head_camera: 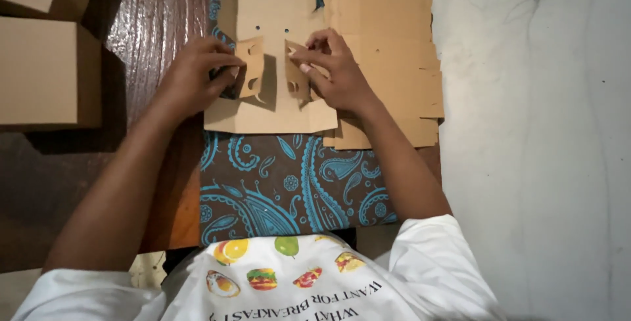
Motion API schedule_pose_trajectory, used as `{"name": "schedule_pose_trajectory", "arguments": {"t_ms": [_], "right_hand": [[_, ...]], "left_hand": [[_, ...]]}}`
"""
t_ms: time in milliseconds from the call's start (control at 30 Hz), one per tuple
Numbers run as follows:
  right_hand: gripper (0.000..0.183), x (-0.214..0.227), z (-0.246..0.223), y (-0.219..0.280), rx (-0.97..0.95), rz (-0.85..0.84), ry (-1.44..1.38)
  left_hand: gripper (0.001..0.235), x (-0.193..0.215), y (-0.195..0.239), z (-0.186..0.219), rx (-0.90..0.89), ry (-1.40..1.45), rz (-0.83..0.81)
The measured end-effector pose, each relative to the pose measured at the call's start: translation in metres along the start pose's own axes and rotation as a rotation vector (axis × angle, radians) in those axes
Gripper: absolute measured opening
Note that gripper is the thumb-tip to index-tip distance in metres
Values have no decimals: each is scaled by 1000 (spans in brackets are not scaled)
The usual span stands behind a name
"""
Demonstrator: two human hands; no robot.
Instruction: Assembling small cardboard boxes by folding flat templates and tucking in tabs.
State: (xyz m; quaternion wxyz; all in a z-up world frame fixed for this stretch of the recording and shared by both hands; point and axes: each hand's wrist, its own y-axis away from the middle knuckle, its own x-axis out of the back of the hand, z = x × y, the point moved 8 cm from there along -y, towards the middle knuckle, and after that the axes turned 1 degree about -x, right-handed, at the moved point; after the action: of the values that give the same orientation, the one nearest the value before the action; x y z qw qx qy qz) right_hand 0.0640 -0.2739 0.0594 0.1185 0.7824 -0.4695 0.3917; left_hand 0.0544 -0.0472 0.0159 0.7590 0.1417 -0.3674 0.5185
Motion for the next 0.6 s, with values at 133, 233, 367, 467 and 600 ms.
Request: {"name": "schedule_pose_trajectory", "arguments": {"t_ms": [133, 233, 367, 467, 600], "right_hand": [[27, -4, 5, -3, -5, -78, 86], [22, -6, 11, -3, -9, -16, 97], [8, 11, 9, -6, -112, 179, 6], [12, 4, 23, -7, -153, 142, 103], [9, -1, 30, -8, -87, 148, 169]], "left_hand": [[22, -1, -3, -8, -259, -128, 99], [27, -2, 1, -4, -160, -207, 16], [28, 0, 4, 2, -199, -227, 68], [23, -4, 4, 2, -236, -274, 115], [20, -5, 5, 5, -252, -306, 173]]}}
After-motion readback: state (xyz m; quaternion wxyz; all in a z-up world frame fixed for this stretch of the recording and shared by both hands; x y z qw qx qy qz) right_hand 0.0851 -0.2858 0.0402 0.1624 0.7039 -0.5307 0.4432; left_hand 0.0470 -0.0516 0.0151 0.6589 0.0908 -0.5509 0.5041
